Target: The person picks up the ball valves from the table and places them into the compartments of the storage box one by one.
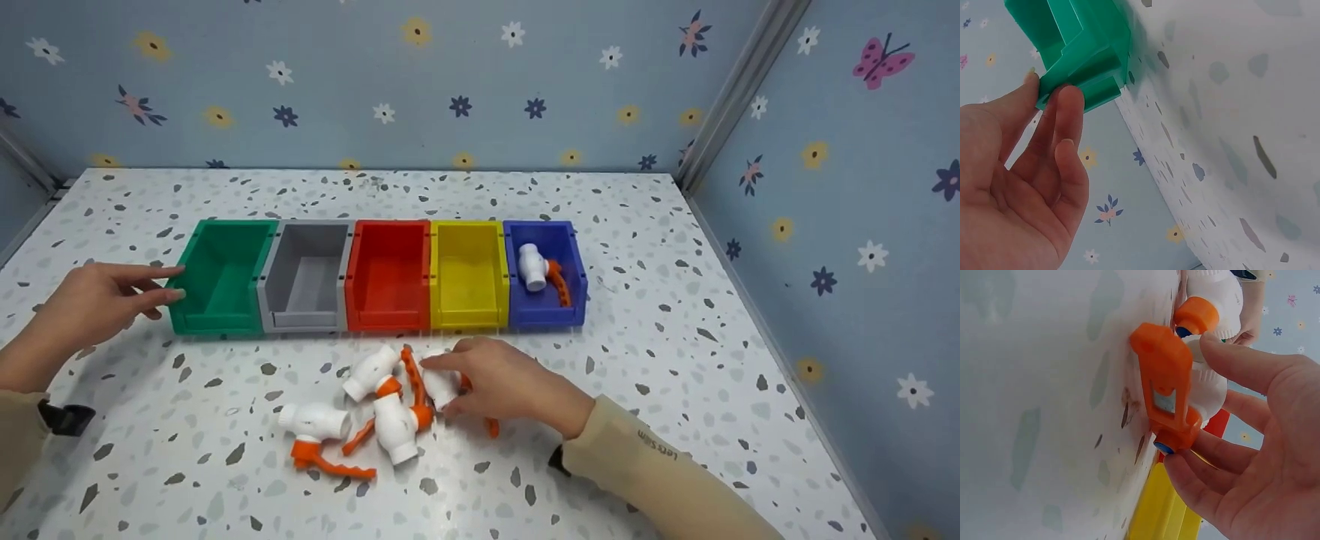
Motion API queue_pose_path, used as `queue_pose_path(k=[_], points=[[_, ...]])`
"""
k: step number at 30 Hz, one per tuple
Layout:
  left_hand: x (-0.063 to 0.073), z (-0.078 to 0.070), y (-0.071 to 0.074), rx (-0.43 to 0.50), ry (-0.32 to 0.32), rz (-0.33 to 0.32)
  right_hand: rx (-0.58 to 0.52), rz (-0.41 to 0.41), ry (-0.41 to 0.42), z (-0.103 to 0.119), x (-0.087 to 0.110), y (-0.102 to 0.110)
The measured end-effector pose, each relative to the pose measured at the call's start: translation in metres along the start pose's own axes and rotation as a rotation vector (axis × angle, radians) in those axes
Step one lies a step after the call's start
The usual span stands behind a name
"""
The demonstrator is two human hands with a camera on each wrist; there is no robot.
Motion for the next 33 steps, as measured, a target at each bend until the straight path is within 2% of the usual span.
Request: queue_pose_path(k=[5,16,25,33], points=[[-0.001,-0.001,0.001,-0.001,0.003,0.010,-0.005,-0.037,0.007,0.001,0.000,0.007],[0.000,-0.002,0.000,-0.003,0.012,0.016,-0.015,-0.034,-0.057,0.002,-0.001,0.019],[-0.002,0.000,-0.004,0.025,0.039,0.044,0.023,-0.107,-0.086,-0.004,-0.004,0.029],[-0.004,0.003,-0.002,0.016,0.087,0.085,0.027,-0.135,-0.161,-0.015,-0.014,0.040]])
Point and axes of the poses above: each hand's wrist, its own x-axis away from the middle knuckle, its own y-axis out of the back of the hand, z = x × y, the point moved 3 cm from there along -x, towards the middle knuckle, and after that the axes turned 4 degrees about -z, right-handed, at the moved point
